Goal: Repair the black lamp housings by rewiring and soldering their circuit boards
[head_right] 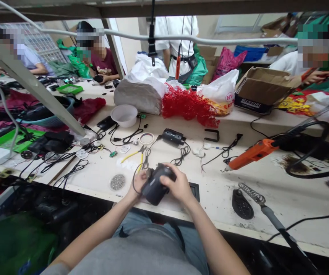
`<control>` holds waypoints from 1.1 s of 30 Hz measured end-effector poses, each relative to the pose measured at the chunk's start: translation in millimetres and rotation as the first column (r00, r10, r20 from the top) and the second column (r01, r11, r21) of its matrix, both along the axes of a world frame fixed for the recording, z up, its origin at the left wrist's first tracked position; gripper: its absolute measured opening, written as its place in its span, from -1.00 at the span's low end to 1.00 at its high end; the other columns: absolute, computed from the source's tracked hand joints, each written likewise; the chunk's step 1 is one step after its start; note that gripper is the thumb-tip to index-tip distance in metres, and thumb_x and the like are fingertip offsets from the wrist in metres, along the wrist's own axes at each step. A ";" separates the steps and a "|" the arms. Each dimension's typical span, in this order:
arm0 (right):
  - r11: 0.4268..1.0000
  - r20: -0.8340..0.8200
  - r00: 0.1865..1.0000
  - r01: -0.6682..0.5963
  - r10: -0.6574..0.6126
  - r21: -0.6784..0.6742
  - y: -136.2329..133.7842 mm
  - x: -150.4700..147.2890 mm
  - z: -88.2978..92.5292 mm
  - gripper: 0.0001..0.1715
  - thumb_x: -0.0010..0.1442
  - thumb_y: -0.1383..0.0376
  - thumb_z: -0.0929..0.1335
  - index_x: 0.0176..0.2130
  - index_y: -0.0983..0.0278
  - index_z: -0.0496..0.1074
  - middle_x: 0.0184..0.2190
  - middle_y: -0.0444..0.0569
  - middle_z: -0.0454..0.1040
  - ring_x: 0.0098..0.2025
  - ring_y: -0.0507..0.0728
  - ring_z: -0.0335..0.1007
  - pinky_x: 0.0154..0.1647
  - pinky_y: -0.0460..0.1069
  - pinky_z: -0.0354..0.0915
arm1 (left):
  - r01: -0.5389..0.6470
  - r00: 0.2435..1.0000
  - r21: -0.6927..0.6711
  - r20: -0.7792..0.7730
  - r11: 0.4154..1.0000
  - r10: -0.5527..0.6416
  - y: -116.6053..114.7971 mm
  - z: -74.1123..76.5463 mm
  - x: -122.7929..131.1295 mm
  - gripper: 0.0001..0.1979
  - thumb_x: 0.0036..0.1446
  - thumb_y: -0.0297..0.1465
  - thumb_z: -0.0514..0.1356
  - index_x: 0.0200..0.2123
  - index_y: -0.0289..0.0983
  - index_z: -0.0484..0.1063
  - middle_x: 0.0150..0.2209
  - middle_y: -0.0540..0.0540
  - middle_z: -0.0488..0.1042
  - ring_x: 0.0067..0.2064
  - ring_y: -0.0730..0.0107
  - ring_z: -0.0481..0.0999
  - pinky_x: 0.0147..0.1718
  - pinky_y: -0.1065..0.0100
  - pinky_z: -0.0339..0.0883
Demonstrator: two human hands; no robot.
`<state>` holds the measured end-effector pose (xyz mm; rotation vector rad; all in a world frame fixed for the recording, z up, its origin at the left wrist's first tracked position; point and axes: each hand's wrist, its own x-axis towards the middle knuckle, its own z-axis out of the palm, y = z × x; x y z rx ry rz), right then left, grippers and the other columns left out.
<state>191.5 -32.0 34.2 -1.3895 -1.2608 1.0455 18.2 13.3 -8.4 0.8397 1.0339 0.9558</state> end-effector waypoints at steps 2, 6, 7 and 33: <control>0.994 0.156 0.984 -0.096 0.087 0.050 -5.5 -6.5 1.4 -0.30 -0.04 -0.04 0.49 0.05 0.16 0.48 0.01 0.03 0.55 0.04 0.30 0.47 0.13 0.19 0.35 | 0.051 0.998 -0.034 0.048 0.998 -0.049 -0.3 -6.1 1.6 -0.73 -0.26 -0.32 0.45 -0.51 -0.28 0.44 -0.57 0.03 0.46 -0.51 0.44 0.39 -0.49 0.42 0.23; 0.982 0.314 0.941 -0.161 0.124 0.096 -14.2 -11.9 -4.7 -0.29 0.01 0.02 0.50 0.13 0.13 0.44 0.00 0.07 0.48 0.08 0.29 0.42 0.18 0.23 0.32 | 0.148 0.975 -0.078 0.177 0.986 -0.133 1.3 -6.1 1.7 -0.65 -0.25 -0.27 0.45 -0.36 -0.33 0.55 -0.47 -0.07 0.56 -0.42 0.34 0.51 -0.36 0.36 0.36; 0.984 0.341 0.934 -0.149 0.107 0.099 -15.7 -10.6 -7.1 -0.29 0.01 0.03 0.50 0.13 0.13 0.45 0.02 0.09 0.44 0.13 0.31 0.38 0.22 0.25 0.29 | 0.167 0.968 -0.081 0.203 0.983 -0.147 2.7 -4.5 1.0 -0.62 -0.26 -0.28 0.46 -0.33 -0.34 0.56 -0.44 -0.09 0.58 -0.40 0.33 0.53 -0.32 0.36 0.38; 0.983 0.227 0.973 0.005 -0.048 0.183 -8.5 51.2 0.8 -0.15 -0.14 -0.09 0.58 0.06 0.13 0.36 0.02 0.02 0.42 0.08 0.29 0.39 0.18 0.23 0.31 | -0.132 0.982 0.144 -0.114 0.981 0.149 -31.3 46.5 -70.2 -0.68 -0.07 -0.21 0.47 -0.37 -0.31 0.54 -0.44 -0.05 0.54 -0.39 0.36 0.57 -0.28 0.31 0.52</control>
